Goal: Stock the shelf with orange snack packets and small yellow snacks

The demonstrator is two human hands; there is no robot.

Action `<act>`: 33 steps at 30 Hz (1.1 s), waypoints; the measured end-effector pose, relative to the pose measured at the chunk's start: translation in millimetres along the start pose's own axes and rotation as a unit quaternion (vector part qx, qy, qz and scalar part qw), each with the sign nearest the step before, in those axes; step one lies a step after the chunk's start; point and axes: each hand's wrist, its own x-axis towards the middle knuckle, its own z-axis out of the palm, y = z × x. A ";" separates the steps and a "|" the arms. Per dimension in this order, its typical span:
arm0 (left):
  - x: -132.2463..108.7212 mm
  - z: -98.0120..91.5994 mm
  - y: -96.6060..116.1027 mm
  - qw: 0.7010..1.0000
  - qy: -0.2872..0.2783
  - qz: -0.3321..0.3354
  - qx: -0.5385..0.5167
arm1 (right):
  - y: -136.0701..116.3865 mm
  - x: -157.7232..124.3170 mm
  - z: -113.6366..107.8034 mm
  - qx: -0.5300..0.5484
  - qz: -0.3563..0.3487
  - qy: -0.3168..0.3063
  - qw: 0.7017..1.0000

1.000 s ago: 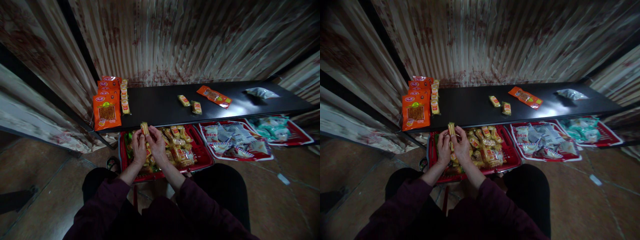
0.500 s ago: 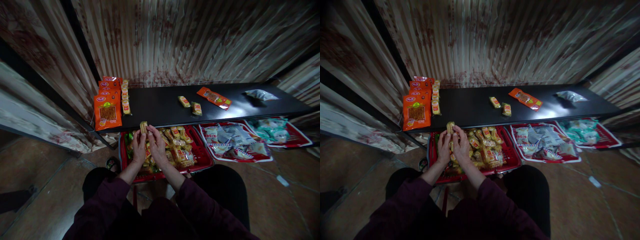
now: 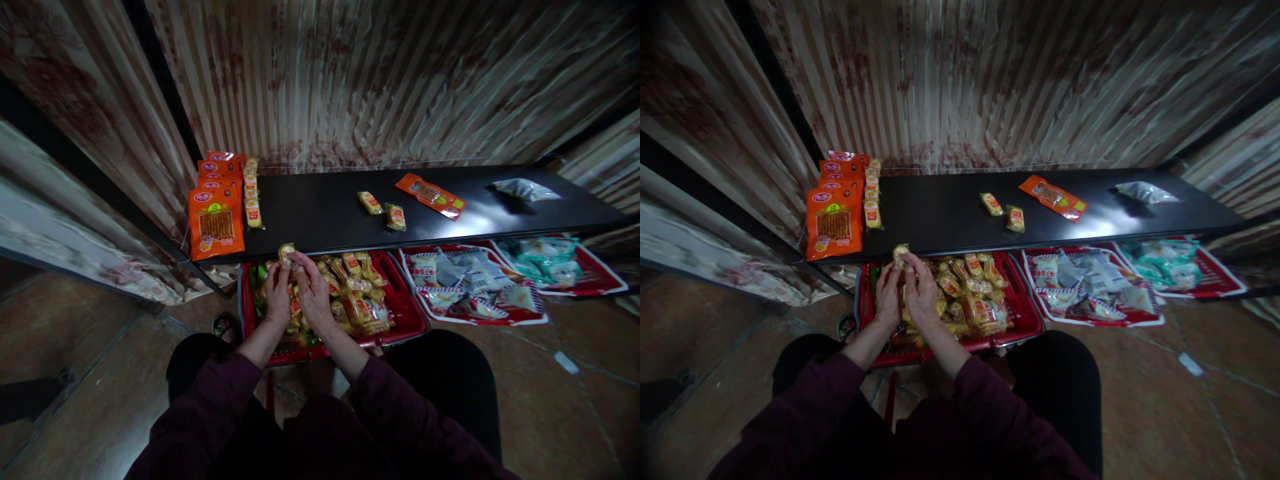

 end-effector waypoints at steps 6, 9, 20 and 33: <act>2.3 0.2 1.5 0.997 0.011 -0.058 -0.055 | 1.4 2.1 2.6 0.002 -0.002 0.008 1.000; 2.8 0.5 2.8 0.994 0.016 -0.071 -0.078 | 2.4 3.0 3.7 -0.004 -0.001 0.018 1.000; 9.2 -2.0 -2.5 0.980 0.066 -0.128 -0.138 | 10.5 4.9 5.9 -0.045 -0.016 0.014 0.999; 13.9 -1.6 -8.0 0.956 0.087 -0.181 -0.213 | 3.2 4.1 4.3 -0.056 -0.068 0.006 0.996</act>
